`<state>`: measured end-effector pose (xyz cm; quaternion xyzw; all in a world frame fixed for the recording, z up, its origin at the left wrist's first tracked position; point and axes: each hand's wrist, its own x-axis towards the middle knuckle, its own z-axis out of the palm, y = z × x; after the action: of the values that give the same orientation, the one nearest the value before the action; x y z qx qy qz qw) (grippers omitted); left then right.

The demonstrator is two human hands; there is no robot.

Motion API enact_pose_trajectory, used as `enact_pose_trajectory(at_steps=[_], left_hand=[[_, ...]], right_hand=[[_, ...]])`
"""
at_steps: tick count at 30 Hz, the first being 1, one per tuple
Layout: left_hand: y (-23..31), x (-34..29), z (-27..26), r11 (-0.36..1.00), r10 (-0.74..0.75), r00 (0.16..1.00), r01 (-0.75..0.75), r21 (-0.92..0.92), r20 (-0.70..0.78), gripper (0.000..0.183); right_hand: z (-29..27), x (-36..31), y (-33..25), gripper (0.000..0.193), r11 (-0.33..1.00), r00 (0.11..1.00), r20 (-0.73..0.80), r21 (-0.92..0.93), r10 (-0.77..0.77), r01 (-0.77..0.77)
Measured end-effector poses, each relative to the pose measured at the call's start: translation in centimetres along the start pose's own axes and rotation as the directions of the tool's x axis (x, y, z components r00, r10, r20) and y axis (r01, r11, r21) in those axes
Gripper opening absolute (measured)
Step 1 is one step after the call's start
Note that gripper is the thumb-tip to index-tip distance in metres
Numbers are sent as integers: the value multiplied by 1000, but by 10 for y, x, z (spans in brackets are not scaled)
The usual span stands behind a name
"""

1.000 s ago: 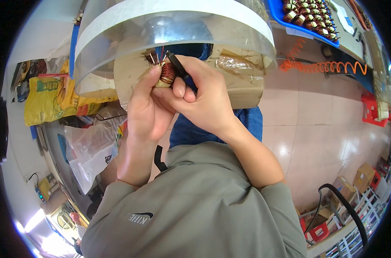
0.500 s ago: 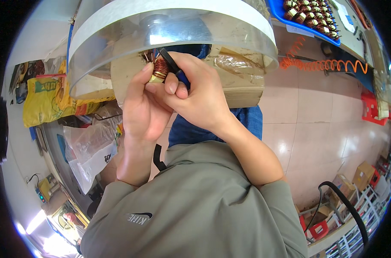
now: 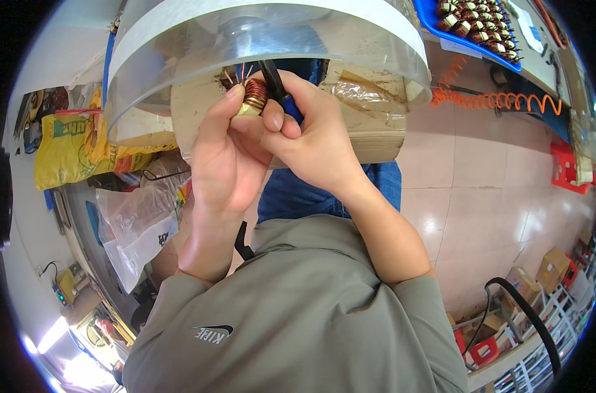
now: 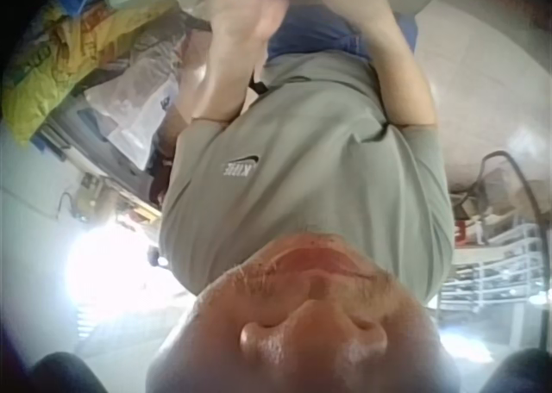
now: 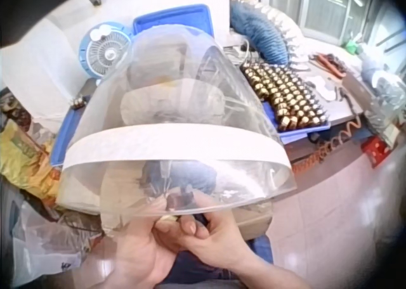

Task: The recorder uses a winding machine and pliers to wind copper wire around toroidal cores to create inductors.

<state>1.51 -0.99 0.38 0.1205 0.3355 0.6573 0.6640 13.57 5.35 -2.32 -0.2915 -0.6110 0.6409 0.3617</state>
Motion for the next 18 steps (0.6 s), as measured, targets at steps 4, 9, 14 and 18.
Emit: enact_pose_trajectory(at_steps=[4, 9, 14, 18], left_hand=[[-2, 5, -2, 998, 40, 999, -39, -55, 15, 39], [-1, 11, 1, 998, 41, 999, -40, -55, 17, 35], [-1, 15, 2, 995, 86, 996, -86, 44, -10, 35], [-2, 18, 0, 993, 109, 994, -109, 43, -9, 35]], right_hand=[[-2, 4, -8, 42, 998, 998, 14, 14, 68, -69], [-2, 9, -4, 36, 999, 1000, -11, 44, 29, -28], [-6, 15, -3, 33, 999, 999, 0, 13, 50, -50], [-7, 17, -4, 33, 993, 993, -1, -37, 116, -116]])
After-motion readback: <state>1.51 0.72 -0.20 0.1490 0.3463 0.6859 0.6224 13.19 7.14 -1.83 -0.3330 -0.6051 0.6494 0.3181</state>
